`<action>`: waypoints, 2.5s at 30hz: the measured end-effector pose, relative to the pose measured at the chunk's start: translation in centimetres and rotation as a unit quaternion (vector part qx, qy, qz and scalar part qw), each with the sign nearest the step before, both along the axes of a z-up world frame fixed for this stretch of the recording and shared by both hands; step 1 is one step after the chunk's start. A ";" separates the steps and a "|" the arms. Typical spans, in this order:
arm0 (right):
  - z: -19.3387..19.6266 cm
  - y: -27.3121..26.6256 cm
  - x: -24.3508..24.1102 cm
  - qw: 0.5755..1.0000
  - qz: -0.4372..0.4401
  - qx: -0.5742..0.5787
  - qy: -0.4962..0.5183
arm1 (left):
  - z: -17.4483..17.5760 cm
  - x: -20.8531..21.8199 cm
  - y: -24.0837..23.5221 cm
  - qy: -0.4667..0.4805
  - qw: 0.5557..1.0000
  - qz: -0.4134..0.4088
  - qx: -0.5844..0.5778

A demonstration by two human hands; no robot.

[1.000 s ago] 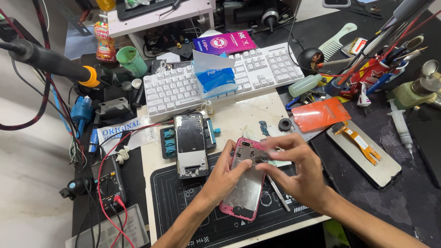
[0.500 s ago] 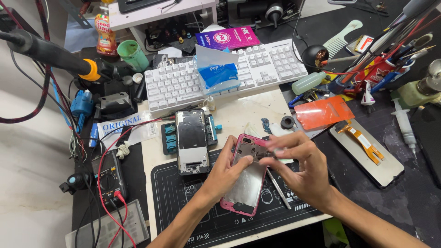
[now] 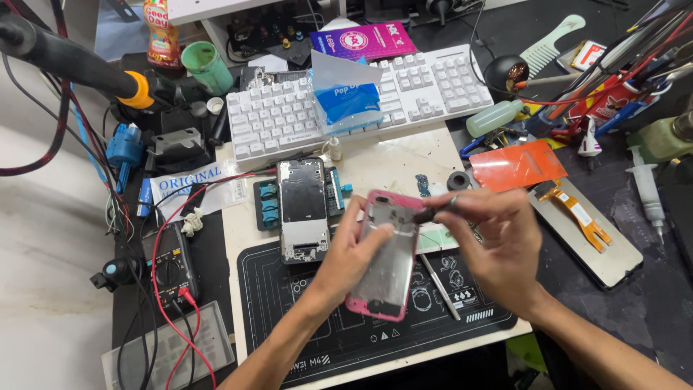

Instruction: The person handles a disassembled smartphone, aligning the internal components with a pink phone frame. They then use a screwdriver to fasten screws into the frame, securing the internal parts in place.

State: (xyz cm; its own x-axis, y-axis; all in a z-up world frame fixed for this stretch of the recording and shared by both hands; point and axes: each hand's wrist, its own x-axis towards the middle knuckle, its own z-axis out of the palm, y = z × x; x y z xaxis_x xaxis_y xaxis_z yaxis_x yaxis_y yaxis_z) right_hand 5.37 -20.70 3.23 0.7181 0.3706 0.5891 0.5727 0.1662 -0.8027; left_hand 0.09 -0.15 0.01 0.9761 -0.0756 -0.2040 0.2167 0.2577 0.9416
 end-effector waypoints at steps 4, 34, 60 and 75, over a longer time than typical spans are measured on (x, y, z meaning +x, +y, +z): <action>0.1 -0.1 1.2 0.992 -0.016 0.027 0.125 | 0.4 0.7 1.6 -0.036 0.994 0.096 -0.042; -0.4 -0.6 3.1 0.981 -0.020 -0.036 0.189 | -0.3 1.1 2.6 -0.133 0.986 0.080 0.056; 1.3 -0.5 1.0 0.990 -0.010 0.057 0.126 | 0.9 -0.1 0.7 -0.050 0.994 -0.009 0.101; 0.5 -0.7 0.7 0.993 -0.006 0.068 0.092 | 1.2 -0.2 0.7 -0.130 0.985 -0.019 0.110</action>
